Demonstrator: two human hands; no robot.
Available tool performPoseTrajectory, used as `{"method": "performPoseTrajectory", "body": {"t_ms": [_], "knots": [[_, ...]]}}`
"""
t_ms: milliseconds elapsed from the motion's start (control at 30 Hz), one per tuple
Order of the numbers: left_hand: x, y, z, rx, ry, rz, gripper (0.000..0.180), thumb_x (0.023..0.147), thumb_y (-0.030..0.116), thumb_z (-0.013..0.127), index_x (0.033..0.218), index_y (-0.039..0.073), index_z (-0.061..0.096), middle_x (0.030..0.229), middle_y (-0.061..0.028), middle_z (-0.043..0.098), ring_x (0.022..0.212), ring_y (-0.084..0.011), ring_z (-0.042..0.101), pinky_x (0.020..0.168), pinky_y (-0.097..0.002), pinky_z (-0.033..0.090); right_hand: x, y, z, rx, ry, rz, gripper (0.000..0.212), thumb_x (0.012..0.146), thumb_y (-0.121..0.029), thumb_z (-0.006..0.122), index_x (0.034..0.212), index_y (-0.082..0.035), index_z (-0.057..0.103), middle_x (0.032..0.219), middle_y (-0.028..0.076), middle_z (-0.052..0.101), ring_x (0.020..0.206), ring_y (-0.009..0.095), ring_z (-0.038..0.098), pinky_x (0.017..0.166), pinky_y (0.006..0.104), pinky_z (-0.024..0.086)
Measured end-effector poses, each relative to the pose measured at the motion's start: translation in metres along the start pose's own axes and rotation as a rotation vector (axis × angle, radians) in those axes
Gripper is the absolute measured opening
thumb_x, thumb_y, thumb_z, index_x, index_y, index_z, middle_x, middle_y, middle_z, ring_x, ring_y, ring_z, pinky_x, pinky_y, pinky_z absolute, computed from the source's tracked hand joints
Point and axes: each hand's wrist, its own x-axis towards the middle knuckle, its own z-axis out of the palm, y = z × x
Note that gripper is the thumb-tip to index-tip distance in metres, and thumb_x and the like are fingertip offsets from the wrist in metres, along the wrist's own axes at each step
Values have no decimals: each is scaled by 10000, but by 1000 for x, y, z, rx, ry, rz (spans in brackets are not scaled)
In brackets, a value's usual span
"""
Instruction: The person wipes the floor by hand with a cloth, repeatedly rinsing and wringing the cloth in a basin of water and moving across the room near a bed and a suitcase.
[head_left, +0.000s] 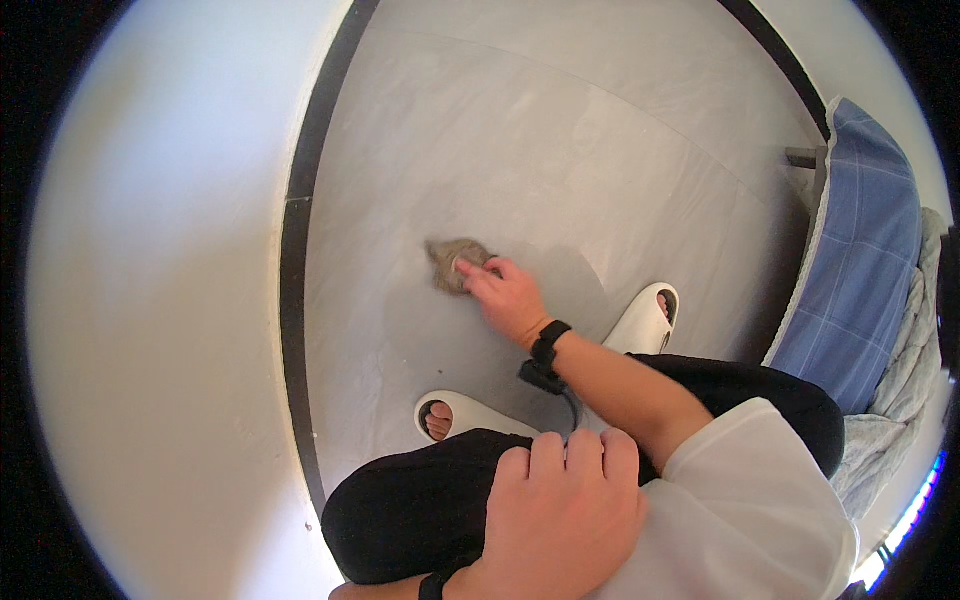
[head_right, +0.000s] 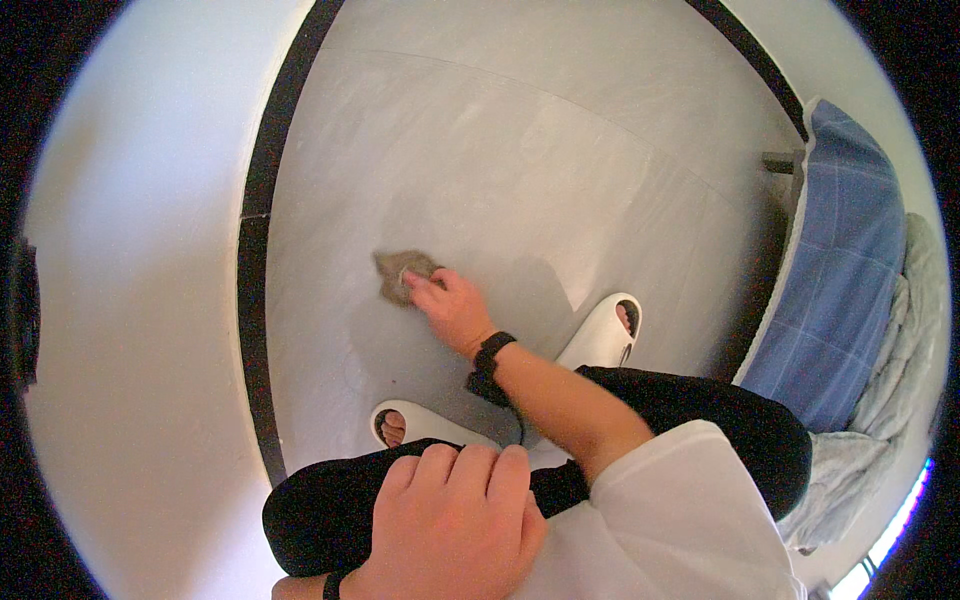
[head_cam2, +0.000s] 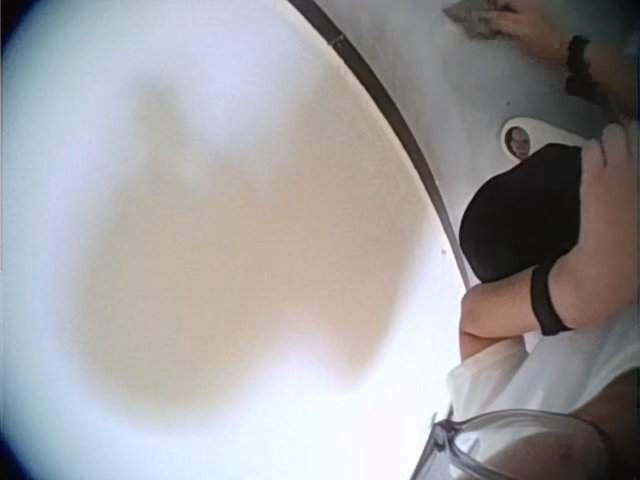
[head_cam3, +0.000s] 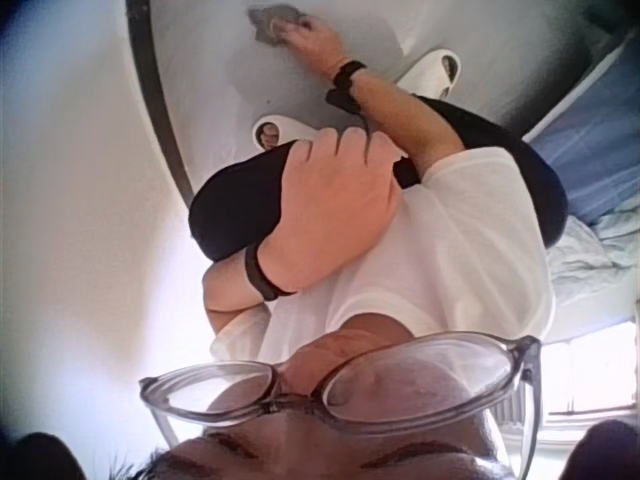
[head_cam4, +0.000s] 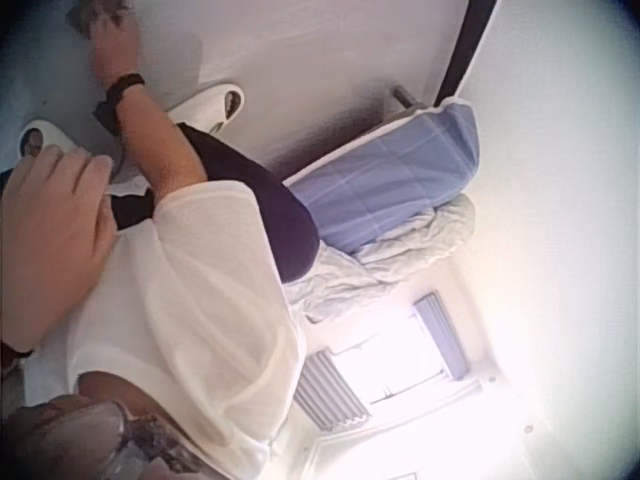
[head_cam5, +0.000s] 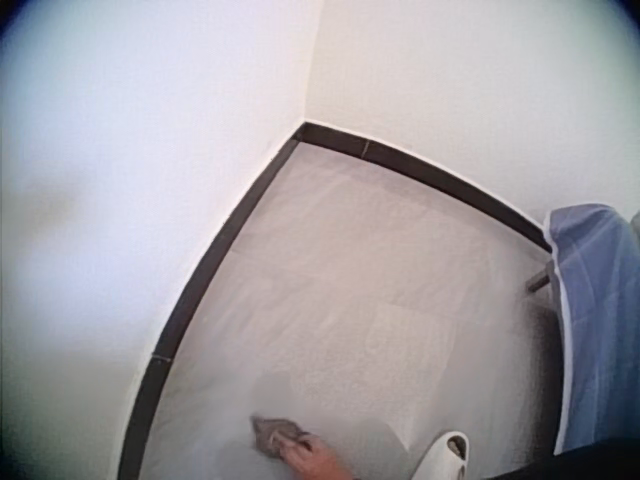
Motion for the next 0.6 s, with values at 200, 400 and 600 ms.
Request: {"method": "performPoseTrajectory", "body": {"t_ms": [200, 400, 600], "knots": [[-13, -2, -16, 106, -11, 7, 232, 795, 227, 643, 978, 84, 649, 823, -46, 582, 769, -234, 576, 661, -384, 434, 63, 109, -92, -277, 162, 520, 326, 875, -27, 622, 1181, -136, 645, 1052, 177, 657, 1062, 386, 603, 924, 448, 504], [-20, -5, 7, 75, 107, 0, 255, 784, 236, 638, 971, 63, 645, 820, -51, 585, 757, -225, 558, 656, -374, 424, 39, 70, -26, -261, 422, 544, 415, 862, -34, 630, 1256, -161, 650, 1104, 178, 626, 1049, 374, 599, 912, 454, 502], [-32, 6, 9, 77, 234, -16, 257, 778, 227, 633, 963, 49, 638, 800, -53, 560, 739, -221, 536, 646, -369, 408, -31, -31, 31, 11, -150, -157, 547, 751, 11, 630, 1272, -151, 674, 1006, 54, 702, 1007, 308, 625, 885, 409, 509]]}}
